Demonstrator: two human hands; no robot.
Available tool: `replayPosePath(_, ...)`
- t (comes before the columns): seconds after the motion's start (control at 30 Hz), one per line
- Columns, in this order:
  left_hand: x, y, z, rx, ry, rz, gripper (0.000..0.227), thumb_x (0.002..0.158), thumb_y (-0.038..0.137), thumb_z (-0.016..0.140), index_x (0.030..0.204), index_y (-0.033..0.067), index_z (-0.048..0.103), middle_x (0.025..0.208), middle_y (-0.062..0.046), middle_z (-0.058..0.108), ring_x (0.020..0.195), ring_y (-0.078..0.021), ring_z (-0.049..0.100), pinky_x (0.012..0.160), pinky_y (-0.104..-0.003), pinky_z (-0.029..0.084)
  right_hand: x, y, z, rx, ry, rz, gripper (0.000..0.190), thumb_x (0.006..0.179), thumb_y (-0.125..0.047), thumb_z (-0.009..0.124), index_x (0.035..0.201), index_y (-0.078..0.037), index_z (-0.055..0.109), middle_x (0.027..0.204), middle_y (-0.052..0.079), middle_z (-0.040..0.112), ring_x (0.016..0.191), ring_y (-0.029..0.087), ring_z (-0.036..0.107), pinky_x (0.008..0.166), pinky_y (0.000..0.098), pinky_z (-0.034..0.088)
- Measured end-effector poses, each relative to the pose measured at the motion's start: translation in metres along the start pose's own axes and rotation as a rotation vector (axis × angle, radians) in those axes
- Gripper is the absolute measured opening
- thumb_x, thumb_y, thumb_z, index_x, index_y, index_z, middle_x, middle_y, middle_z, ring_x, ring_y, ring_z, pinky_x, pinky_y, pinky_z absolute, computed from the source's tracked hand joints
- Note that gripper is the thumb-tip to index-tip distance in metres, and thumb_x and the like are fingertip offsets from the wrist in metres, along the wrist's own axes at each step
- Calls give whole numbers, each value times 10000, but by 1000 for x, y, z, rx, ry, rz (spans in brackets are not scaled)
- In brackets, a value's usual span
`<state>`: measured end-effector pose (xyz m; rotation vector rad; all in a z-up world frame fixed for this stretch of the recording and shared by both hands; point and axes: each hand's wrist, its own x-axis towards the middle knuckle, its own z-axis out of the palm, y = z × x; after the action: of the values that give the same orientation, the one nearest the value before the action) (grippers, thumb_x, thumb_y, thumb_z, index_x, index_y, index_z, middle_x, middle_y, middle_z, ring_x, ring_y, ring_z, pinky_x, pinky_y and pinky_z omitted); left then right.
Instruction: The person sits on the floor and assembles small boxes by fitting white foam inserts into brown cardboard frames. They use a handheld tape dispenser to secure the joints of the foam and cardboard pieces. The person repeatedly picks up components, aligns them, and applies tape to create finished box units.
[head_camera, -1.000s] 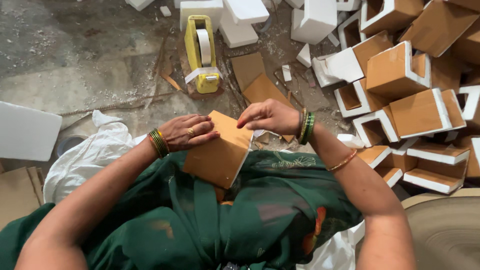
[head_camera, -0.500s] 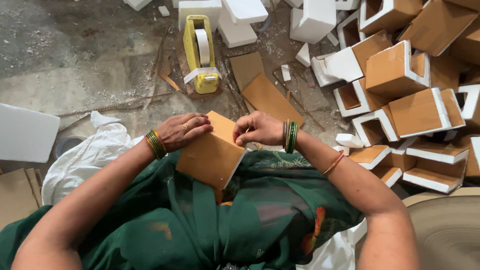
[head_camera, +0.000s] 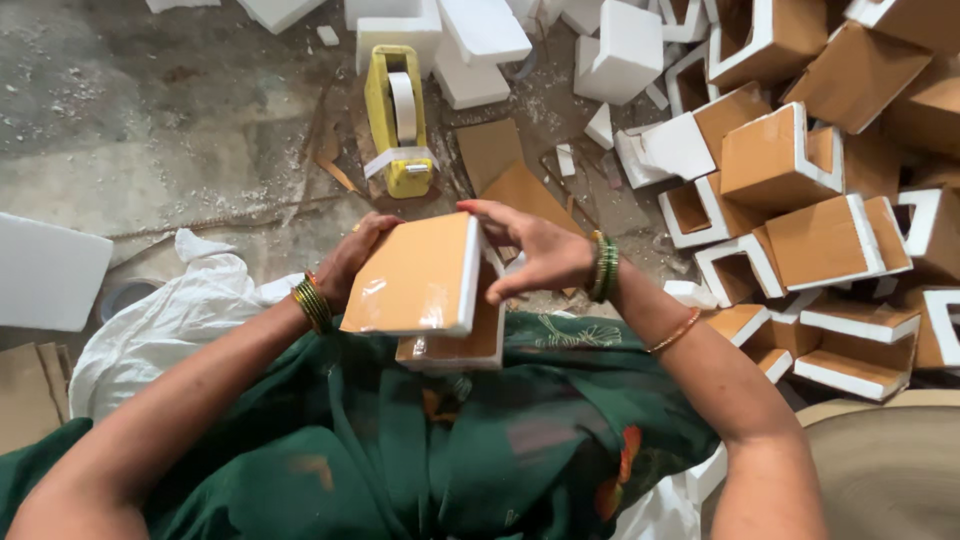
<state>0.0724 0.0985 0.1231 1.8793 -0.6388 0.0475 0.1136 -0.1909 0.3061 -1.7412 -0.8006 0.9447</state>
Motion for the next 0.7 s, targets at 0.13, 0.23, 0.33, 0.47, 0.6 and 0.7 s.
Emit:
replayPosePath(0.13,10,5,1,30,-305,13,658,875,169,748,1441,51,434,1317,-198,597,1212,-358,615,1033,-408,502,7,24,15,165,-44,281,1071,616,-131,912,1523,-32,352,1441,114,528,1264,222,580,995,407,578)
replayPosePath(0.23,8,25,-15,-62,-418,-354,776,887,238,719,1555,112,345,1383,-163,596,1232,-296,622,1020,-404,505,5,51,0,-320,66,330,817,716,-153,873,1446,-67,518,1333,112,643,1197,211,637,1035,351,541)
replayPosePath(0.33,-20,26,-80,132,-540,-562,920,791,350,809,1578,228,349,1378,-126,601,1213,-276,616,996,-412,509,6,101,-55,-688,306,407,711,786,-170,857,1410,-66,532,1335,102,625,1177,200,627,1009,342,532)
replayPosePath(0.47,-108,-18,-208,460,-293,-678,487,864,443,717,1251,148,706,1419,-92,702,1109,-292,741,982,-410,570,9,188,-70,-732,425,644,691,818,-146,823,1422,-49,500,1312,121,631,1131,208,648,960,341,554)
replayPosePath(0.6,-225,-57,-270,857,36,-1101,877,752,590,855,1311,-4,532,1456,-247,594,1195,-394,649,992,-448,521,8,190,-91,-553,561,605,671,851,-122,788,1433,-31,467,1290,140,638,1085,215,669,910,340,576)
replayPosePath(0.7,-284,-71,-246,771,133,-1355,970,731,570,868,1377,-25,458,1456,-284,570,1218,-417,632,1009,-458,518,-14,163,-118,-316,724,512,657,875,-103,763,1442,-18,442,1273,154,642,1051,220,685,872,339,592)
